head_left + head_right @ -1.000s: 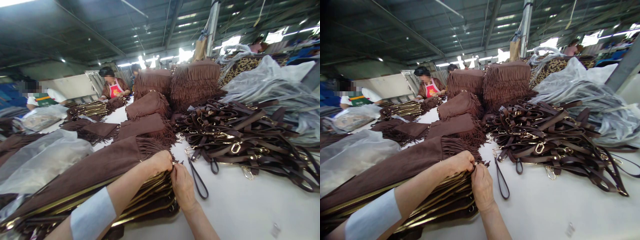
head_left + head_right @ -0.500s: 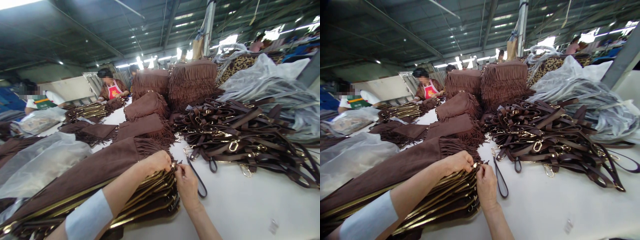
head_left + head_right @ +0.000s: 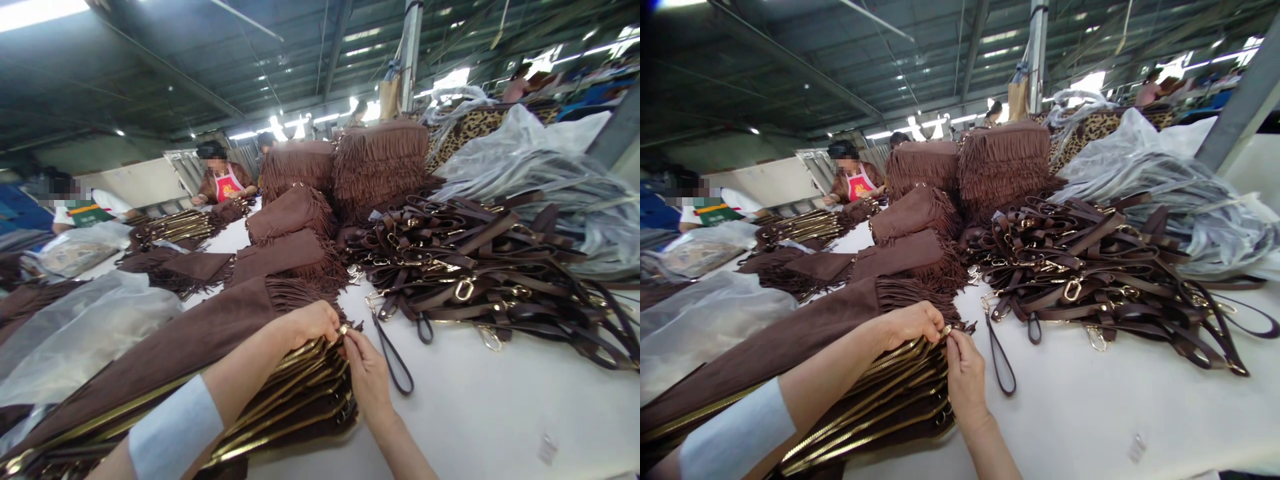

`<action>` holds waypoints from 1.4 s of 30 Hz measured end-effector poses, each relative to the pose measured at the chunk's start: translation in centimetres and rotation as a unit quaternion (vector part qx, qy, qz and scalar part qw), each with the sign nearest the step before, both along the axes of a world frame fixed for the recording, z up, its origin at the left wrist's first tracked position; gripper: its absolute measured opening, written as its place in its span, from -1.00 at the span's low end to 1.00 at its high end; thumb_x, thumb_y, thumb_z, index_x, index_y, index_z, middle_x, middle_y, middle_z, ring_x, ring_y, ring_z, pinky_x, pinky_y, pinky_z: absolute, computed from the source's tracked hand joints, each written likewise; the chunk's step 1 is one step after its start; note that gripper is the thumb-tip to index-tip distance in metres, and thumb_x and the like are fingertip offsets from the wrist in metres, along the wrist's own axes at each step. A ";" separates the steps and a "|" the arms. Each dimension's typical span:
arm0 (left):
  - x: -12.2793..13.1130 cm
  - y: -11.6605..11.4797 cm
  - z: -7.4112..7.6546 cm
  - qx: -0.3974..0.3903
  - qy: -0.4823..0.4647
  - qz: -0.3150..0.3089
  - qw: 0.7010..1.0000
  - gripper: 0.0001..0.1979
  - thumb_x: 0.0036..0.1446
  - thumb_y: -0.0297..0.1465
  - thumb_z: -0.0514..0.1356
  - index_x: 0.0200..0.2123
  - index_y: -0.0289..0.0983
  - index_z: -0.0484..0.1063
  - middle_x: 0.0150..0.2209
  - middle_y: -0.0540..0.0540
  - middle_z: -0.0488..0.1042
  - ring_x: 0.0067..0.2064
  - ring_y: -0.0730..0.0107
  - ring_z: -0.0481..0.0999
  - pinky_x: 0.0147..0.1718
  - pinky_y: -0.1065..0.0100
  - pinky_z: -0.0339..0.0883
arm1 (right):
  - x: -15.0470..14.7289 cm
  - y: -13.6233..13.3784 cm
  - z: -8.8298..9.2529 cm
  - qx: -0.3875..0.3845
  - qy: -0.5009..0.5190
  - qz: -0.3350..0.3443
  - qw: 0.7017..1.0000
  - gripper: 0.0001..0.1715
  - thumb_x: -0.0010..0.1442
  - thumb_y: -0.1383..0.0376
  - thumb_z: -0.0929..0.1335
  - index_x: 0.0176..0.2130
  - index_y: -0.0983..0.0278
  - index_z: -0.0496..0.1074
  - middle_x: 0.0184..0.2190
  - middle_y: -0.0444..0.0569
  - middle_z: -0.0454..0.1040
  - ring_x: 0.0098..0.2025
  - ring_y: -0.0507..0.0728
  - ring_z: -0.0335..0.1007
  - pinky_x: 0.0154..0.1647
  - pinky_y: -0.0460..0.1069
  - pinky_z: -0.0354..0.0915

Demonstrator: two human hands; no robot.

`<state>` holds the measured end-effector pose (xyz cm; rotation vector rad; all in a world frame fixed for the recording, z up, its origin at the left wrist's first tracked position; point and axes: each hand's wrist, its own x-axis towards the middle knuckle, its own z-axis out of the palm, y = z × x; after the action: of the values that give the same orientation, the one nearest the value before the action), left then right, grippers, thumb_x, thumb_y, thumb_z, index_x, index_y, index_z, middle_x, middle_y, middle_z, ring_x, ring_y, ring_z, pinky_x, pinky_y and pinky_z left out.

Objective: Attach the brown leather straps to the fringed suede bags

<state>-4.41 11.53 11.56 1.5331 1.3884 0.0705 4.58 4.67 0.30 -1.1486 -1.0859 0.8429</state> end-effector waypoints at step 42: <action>1.5 -0.5 -0.5 0.251 0.296 -0.282 0.877 -0.72 0.00 -0.51 0.00 -0.31 -0.27 0.50 -0.22 -0.23 0.45 -0.21 0.14 0.44 -0.21 0.17 0.26 | 0.2 0.5 -1.1 -0.175 0.325 0.055 0.928 -0.70 -0.16 0.16 0.40 -0.43 0.34 0.44 -0.61 -0.17 0.33 -0.60 -0.03 0.18 -0.59 -0.12 0.07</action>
<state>-2.91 11.04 11.03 2.5003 1.3703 -0.4721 4.82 5.13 -0.84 -0.9831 -0.4575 1.4237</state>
